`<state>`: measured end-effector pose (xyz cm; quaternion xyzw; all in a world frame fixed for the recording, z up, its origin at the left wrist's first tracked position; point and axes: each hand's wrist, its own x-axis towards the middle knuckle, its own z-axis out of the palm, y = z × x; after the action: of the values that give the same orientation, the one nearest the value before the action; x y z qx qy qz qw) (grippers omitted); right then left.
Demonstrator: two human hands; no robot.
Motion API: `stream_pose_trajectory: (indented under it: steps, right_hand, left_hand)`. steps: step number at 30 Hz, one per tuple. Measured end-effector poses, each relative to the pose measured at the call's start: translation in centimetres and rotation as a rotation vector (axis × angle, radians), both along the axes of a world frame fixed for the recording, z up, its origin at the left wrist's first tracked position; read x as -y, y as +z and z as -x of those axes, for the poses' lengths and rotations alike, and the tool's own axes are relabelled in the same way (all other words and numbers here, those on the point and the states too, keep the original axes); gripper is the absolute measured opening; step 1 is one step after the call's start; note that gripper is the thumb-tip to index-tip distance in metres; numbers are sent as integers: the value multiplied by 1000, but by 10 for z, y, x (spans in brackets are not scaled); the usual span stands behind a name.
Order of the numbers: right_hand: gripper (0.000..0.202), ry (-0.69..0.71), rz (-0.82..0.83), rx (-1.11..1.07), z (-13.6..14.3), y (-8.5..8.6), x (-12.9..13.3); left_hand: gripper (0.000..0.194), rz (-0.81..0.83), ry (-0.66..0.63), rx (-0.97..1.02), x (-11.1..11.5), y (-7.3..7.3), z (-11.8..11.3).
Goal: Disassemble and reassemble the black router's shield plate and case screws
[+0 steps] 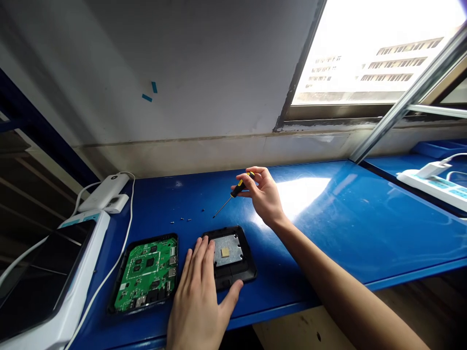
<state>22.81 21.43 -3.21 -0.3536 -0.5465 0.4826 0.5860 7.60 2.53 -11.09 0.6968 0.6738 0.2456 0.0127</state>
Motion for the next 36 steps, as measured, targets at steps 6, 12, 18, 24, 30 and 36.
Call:
stream_pose_trajectory:
  steps: [6, 12, 18, 24, 30, 36]
  right_hand:
    - [44, -12, -6, 20, 2, 1, 3]
    - [40, -74, -68, 37, -3, 7, 6]
    - [25, -90, -286, 113, -2, 15, 29]
    - [18, -115, -428, 197, 9, 2, 46]
    - [19, -101, -462, 255, 9, -3, 46]
    - [18, -111, -485, 255, 11, -4, 48]
  left_hand:
    - [78, -2, 3, -5, 0, -2, -1]
    - [80, 9, 7, 2, 1, -2, 0]
    - [74, -31, 41, -3, -2, 6, -6]
    - [70, -42, 50, -4, -3, 9, -10]
    - [69, -29, 47, -3, -2, 8, -8]
    - [68, -31, 28, -10, -2, 10, -7]
